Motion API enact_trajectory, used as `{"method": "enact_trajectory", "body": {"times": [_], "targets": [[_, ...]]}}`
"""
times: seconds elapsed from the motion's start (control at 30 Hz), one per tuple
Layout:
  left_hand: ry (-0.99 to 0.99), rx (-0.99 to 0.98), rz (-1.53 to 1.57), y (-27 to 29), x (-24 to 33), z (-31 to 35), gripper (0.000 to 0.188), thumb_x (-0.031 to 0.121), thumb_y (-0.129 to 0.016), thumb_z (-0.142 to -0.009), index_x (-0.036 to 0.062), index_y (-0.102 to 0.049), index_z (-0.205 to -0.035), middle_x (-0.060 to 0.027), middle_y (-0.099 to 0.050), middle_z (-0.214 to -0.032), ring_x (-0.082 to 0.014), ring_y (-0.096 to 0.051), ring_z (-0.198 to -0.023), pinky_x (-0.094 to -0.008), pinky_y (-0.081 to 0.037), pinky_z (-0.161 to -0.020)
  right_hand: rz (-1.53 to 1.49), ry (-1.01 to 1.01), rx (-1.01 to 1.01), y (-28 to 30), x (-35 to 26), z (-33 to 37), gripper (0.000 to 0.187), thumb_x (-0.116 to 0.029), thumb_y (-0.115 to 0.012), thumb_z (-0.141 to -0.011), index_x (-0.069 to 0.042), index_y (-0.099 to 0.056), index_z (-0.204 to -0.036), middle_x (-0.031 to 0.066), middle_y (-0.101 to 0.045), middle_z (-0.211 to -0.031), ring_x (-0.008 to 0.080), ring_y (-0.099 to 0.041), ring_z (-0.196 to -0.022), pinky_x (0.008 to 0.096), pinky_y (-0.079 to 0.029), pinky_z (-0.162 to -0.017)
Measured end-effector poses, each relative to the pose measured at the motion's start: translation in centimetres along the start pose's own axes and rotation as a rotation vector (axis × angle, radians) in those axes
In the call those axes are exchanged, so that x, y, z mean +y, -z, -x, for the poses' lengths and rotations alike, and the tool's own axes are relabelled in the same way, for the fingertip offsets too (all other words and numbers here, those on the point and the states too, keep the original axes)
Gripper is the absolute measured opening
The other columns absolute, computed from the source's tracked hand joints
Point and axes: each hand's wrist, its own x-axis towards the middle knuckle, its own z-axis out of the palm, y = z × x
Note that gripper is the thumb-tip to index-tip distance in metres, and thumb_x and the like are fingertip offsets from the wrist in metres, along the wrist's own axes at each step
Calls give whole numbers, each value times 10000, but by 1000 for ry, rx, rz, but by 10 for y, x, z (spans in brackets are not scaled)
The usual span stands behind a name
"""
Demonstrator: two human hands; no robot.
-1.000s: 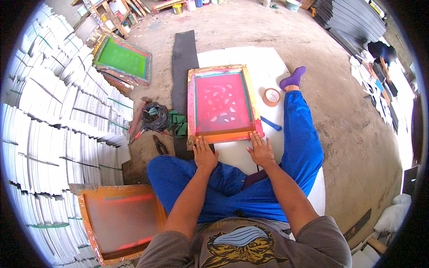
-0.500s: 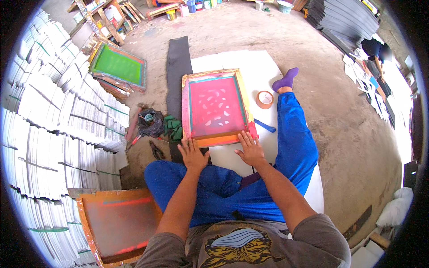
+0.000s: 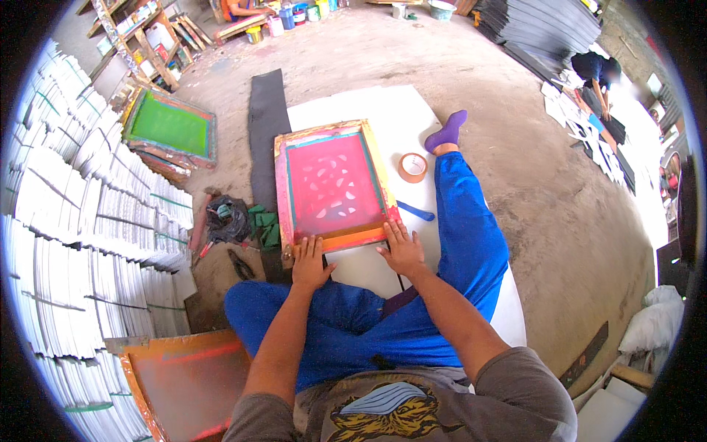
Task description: The person sits on the floor and applies masking tape around the edges of a red screen printing frame. They repeatedly tear and press tape along each side, smoothing it down with their fingers.
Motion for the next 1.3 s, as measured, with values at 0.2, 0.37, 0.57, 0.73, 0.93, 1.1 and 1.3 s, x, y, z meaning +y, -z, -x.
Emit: {"method": "enact_trajectory", "body": {"times": [0.2,0.37,0.57,0.73,0.93,1.1,1.3], "targets": [[89,18,-40,-2,0,0,896,556,-630,-920,31,-317,-1575,-185,-367,-1604,-382,-274,-1520,-518,-191,-1253,-45,-239,108,-15,13,-7,778,-600,-413,-1033,-98,-272,-1611,151,-260,-1677,345,-270,-1540,585,-301,-1193],[162,27,-112,8,9,-3,865,574,-614,-919,19,-380,-1540,-187,-454,-1536,-387,-324,-1491,-563,-176,-1244,-76,-107,101,6,17,-6,677,-567,-458,-1031,-147,-389,-1558,167,-433,-1573,380,-414,-1450,615,-441,-1065],[112,138,-194,10,7,-4,833,589,-643,-894,5,-471,-1464,-192,-543,-1442,-403,-421,-1412,-587,-165,-1237,-196,-209,223,-11,25,-14,611,-529,-479,-1029,-188,-441,-1535,186,-477,-1523,404,-443,-1416,641,-417,-1078],[7,80,-61,11,-9,-13,740,507,-751,-846,10,-547,-1355,-174,-603,-1317,-381,-507,-1314,-558,-245,-1213,-201,42,259,3,12,-23,605,-542,-594,-965,-209,-530,-1465,215,-344,-1602,412,-299,-1502,631,-349,-1138],[-94,-140,-36,15,-38,-40,593,472,-777,-836,22,-623,-1190,-171,-653,-1178,-360,-616,-1164,-488,-486,-1026,44,122,71,18,22,-39,704,-673,-766,-748,-252,-682,-1305,195,-274,-1641,398,-137,-1561,620,-227,-1213],[-127,-195,-92,15,-44,-45,582,480,-781,-832,14,-647,-1155,-166,-659,-1158,-369,-624,-1147,-479,-504,-998,269,152,-88,46,11,-51,792,-706,-792,-680,-224,-695,-1301,195,-201,-1678,389,-70,-1578,635,-151,-1232],[-103,-76,-62,9,-41,-34,597,449,-795,-821,47,-635,-1232,-167,-603,-1245,-390,-587,-1211,-487,-471,-1058,283,150,-184,59,1,-53,1005,-733,-805,-623,-134,-612,-1405,209,-88,-1704,396,-94,-1573,652,-193,-1213]]}}
